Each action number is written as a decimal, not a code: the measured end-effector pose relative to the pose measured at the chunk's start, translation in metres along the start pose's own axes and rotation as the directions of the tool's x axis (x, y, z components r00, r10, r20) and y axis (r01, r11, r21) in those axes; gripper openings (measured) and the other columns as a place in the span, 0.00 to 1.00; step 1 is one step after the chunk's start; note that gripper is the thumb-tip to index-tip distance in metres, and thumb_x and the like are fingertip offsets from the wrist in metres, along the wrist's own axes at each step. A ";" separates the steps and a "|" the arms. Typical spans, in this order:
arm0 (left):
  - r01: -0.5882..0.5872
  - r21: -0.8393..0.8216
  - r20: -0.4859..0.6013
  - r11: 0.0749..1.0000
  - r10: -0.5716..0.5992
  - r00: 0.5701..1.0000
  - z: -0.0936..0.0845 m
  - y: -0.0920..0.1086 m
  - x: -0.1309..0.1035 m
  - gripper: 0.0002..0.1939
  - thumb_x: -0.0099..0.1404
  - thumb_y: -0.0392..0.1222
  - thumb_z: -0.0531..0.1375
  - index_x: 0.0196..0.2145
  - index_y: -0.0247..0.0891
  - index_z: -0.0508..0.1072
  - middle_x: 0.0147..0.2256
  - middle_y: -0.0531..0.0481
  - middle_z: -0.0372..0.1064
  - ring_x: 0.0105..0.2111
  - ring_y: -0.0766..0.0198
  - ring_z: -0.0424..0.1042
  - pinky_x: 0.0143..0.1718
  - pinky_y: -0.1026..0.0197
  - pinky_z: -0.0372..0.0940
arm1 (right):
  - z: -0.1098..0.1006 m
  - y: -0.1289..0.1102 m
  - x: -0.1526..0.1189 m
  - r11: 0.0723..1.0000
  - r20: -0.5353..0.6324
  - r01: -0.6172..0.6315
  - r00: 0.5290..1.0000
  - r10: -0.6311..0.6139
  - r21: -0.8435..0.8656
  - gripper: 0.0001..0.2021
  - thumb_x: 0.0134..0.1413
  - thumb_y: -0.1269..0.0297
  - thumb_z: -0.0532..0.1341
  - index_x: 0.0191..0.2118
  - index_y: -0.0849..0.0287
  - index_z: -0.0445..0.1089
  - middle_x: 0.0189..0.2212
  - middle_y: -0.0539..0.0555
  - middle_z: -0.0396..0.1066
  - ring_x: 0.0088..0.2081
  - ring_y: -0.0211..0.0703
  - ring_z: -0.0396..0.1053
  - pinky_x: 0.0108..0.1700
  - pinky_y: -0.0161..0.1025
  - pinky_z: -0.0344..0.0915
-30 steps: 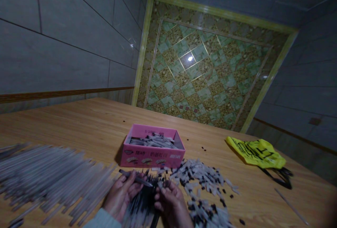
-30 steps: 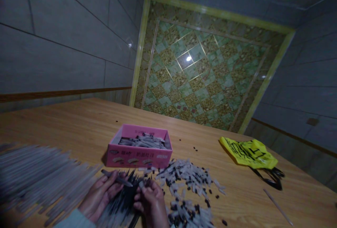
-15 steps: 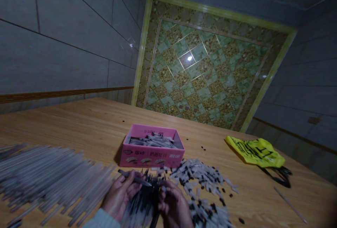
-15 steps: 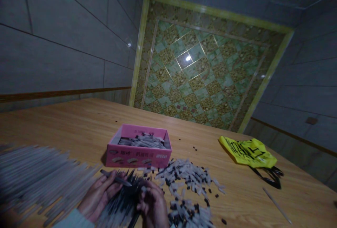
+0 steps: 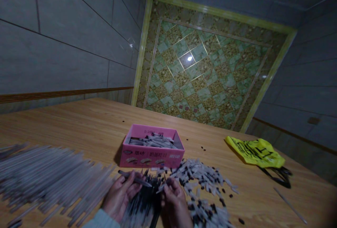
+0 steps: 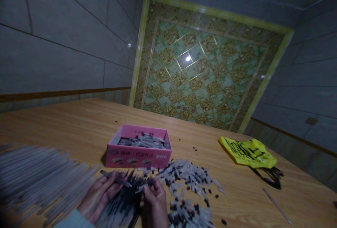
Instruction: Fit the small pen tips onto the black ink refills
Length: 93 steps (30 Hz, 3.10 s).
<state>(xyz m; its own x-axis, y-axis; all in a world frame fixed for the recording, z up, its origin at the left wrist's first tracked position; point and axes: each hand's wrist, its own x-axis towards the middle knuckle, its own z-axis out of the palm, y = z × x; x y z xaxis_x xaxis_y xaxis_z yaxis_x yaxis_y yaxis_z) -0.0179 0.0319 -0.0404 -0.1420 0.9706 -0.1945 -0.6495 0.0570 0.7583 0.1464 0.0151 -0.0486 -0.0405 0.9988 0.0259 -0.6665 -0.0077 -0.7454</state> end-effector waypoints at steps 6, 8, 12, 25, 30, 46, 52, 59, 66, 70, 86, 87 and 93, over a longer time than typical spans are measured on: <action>0.010 -0.004 0.005 1.000 -0.010 1.000 -0.001 -0.003 0.001 0.07 0.53 0.31 0.63 0.31 0.31 0.70 0.29 0.43 0.75 0.30 0.60 0.76 0.31 0.63 0.72 | 0.001 0.002 -0.002 0.990 -0.041 -0.081 0.996 0.076 -0.119 0.19 0.30 0.63 0.72 0.29 0.61 0.64 0.18 0.47 0.69 0.22 0.35 0.69 0.26 0.31 0.64; 0.004 0.009 0.007 1.000 -0.004 1.000 0.000 -0.003 0.000 0.07 0.52 0.31 0.63 0.31 0.31 0.70 0.29 0.43 0.75 0.30 0.59 0.76 0.31 0.63 0.72 | 0.002 0.004 -0.002 0.991 -0.059 -0.066 0.996 0.059 -0.120 0.19 0.29 0.63 0.73 0.27 0.61 0.63 0.18 0.47 0.68 0.22 0.35 0.69 0.26 0.31 0.65; 0.000 0.041 -0.009 0.999 0.000 1.000 0.004 -0.001 -0.004 0.08 0.52 0.30 0.63 0.31 0.31 0.69 0.28 0.43 0.75 0.30 0.59 0.76 0.30 0.63 0.72 | 0.000 0.007 -0.002 0.989 -0.022 -0.025 1.000 0.022 -0.144 0.18 0.30 0.62 0.72 0.27 0.62 0.64 0.18 0.49 0.69 0.22 0.36 0.69 0.26 0.32 0.65; 0.020 0.115 -0.013 0.993 -0.019 1.000 0.002 -0.006 -0.005 0.13 0.49 0.34 0.66 0.28 0.34 0.65 0.26 0.43 0.75 0.29 0.58 0.76 0.30 0.60 0.72 | -0.008 0.018 0.001 0.847 0.058 0.218 0.974 -0.218 -0.485 0.10 0.39 0.64 0.67 0.29 0.62 0.68 0.22 0.49 0.67 0.23 0.38 0.67 0.27 0.34 0.66; 0.038 0.071 0.017 0.997 -0.039 0.999 0.000 -0.006 -0.005 0.15 0.46 0.33 0.67 0.28 0.35 0.65 0.28 0.42 0.76 0.34 0.54 0.76 0.34 0.59 0.71 | -0.004 0.012 -0.003 0.697 0.064 0.242 0.960 -0.271 -0.675 0.03 0.41 0.70 0.62 0.27 0.62 0.71 0.23 0.52 0.70 0.25 0.42 0.69 0.28 0.36 0.68; 0.062 -0.029 0.110 0.998 -0.059 0.992 0.006 -0.005 -0.014 0.16 0.44 0.37 0.68 0.27 0.38 0.63 0.29 0.48 0.76 0.34 0.59 0.75 0.34 0.61 0.68 | 0.004 0.010 -0.003 0.891 -0.068 0.134 0.981 -0.181 -0.434 0.15 0.33 0.59 0.69 0.25 0.63 0.66 0.13 0.49 0.68 0.14 0.40 0.68 0.16 0.31 0.61; 0.017 -0.003 0.189 1.000 -0.016 0.982 0.007 -0.007 -0.013 0.13 0.49 0.40 0.65 0.26 0.39 0.62 0.29 0.48 0.76 0.35 0.60 0.74 0.36 0.59 0.67 | -0.004 0.016 0.000 0.896 -0.051 0.132 0.984 -0.169 -0.424 0.17 0.35 0.56 0.69 0.26 0.63 0.66 0.14 0.52 0.70 0.14 0.40 0.68 0.16 0.32 0.62; -0.201 0.450 0.239 0.870 0.100 0.966 -0.002 0.005 -0.001 0.18 0.54 0.52 0.58 0.37 0.37 0.68 0.32 0.44 0.74 0.31 0.57 0.74 0.30 0.58 0.67 | 0.009 -0.012 0.009 0.895 -0.096 0.178 0.967 -0.236 -0.410 0.17 0.35 0.58 0.69 0.30 0.64 0.68 0.19 0.51 0.71 0.18 0.39 0.69 0.20 0.32 0.65; -0.361 0.926 0.376 -0.113 0.367 0.850 -0.022 0.038 0.005 0.12 0.61 0.44 0.49 0.31 0.40 0.71 0.33 0.45 0.73 0.33 0.57 0.71 0.34 0.59 0.61 | 0.020 -0.077 0.069 0.726 -0.036 0.366 0.881 -0.473 -0.582 0.17 0.39 0.58 0.65 0.33 0.66 0.70 0.22 0.53 0.73 0.23 0.42 0.72 0.25 0.36 0.69; -0.192 0.905 0.338 -0.380 0.369 0.866 -0.029 0.046 0.005 0.13 0.60 0.37 0.48 0.36 0.37 0.71 0.36 0.40 0.71 0.37 0.56 0.70 0.37 0.58 0.60 | 0.017 -0.078 0.103 0.717 -0.025 0.358 0.886 -0.463 -0.598 0.14 0.36 0.59 0.66 0.28 0.66 0.70 0.18 0.52 0.72 0.20 0.42 0.70 0.21 0.34 0.67; -0.007 0.872 0.160 -0.490 0.272 0.949 -0.033 0.049 0.004 0.14 0.57 0.31 0.47 0.34 0.31 0.72 0.36 0.32 0.70 0.35 0.48 0.73 0.32 0.52 0.62 | 0.005 -0.069 0.066 0.611 0.042 0.314 0.908 -0.417 -0.727 0.18 0.42 0.62 0.61 0.41 0.66 0.69 0.33 0.59 0.74 0.29 0.45 0.72 0.30 0.40 0.69; -0.006 0.869 0.164 -0.494 0.278 0.947 -0.033 0.048 0.004 0.15 0.57 0.30 0.46 0.34 0.31 0.72 0.36 0.32 0.70 0.35 0.48 0.73 0.32 0.52 0.62 | 0.001 -0.068 0.060 0.587 0.051 0.296 0.917 -0.396 -0.753 0.16 0.42 0.63 0.61 0.39 0.65 0.70 0.32 0.59 0.74 0.28 0.45 0.72 0.29 0.41 0.68; -0.041 0.856 0.208 -0.516 0.271 0.940 -0.033 0.045 0.006 0.17 0.57 0.27 0.45 0.30 0.33 0.74 0.36 0.35 0.69 0.33 0.51 0.73 0.30 0.55 0.62 | -0.016 -0.062 0.030 0.415 0.078 0.215 0.943 -0.322 -0.884 0.09 0.35 0.72 0.60 0.28 0.62 0.74 0.27 0.56 0.74 0.32 0.49 0.70 0.35 0.40 0.64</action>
<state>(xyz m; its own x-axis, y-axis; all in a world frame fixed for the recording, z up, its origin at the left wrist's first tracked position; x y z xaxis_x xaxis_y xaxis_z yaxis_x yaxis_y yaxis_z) -0.0722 0.0321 -0.0281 -0.1539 0.9763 0.1519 0.9800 0.1312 0.1494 0.1988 0.0459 -0.0124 0.1187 0.9412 0.3164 0.3730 0.2530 -0.8927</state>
